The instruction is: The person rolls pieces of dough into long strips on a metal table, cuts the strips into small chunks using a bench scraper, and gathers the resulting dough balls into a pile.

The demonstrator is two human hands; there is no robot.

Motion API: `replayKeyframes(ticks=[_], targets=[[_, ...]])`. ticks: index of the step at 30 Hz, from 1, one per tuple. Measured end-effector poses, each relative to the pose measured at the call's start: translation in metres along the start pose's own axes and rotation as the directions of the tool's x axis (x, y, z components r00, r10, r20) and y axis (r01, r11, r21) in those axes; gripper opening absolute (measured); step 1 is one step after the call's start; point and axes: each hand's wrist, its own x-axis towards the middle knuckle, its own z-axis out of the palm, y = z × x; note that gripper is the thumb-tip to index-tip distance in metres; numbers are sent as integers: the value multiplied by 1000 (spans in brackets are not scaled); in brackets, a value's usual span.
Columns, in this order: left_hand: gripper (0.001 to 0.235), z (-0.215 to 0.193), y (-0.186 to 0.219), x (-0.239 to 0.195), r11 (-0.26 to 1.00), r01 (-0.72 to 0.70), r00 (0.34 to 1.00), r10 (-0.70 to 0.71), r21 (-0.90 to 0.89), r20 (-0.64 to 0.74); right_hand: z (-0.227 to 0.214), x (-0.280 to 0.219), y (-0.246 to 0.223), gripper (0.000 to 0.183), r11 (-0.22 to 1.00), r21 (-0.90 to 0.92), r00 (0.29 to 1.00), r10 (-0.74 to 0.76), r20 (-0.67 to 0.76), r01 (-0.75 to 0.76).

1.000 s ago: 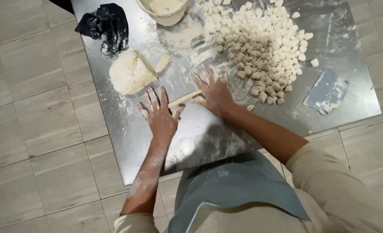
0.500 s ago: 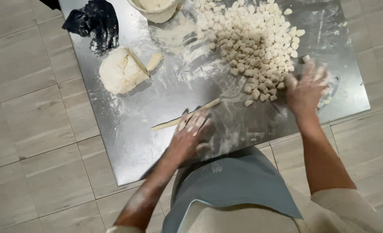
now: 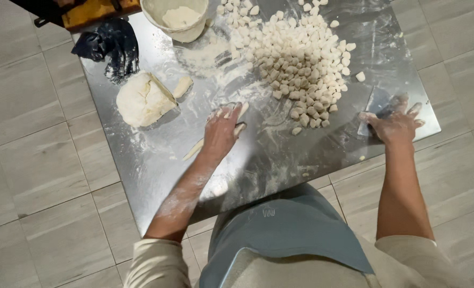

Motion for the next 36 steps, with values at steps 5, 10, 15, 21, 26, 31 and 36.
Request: replayKeyframes(ticks=[5,10,15,21,26,31,36], targets=[[32,11,19,30,960,148,927,-219,-238,-305,-4,10,22,132,938,319,988,-99,-121,133],[37,14,20,27,953,186,921,-254,-241,-296,20,-45,-8,54,859,125,837,-435,-332,496],[32,5,29,26,945,234,937,-282,-230,-206,73,-167,-106,43,473,-264,383,-864,-327,841],[28,-6,32,27,945,255,939,-293,-207,-178,102,-196,-173,39,218,-409,201,-976,-85,886],[27,-6,27,15,935,298,946,-316,-190,-74,85,-216,-180,41,347,-409,375,-927,-13,844],[34,0,21,-4,943,296,942,-315,-150,-116,105,-204,-178,40,285,-392,340,-937,77,875],[37,2,4,-28,934,326,936,-341,-147,-90,92,-244,-178,36,172,-403,241,-962,127,899]])
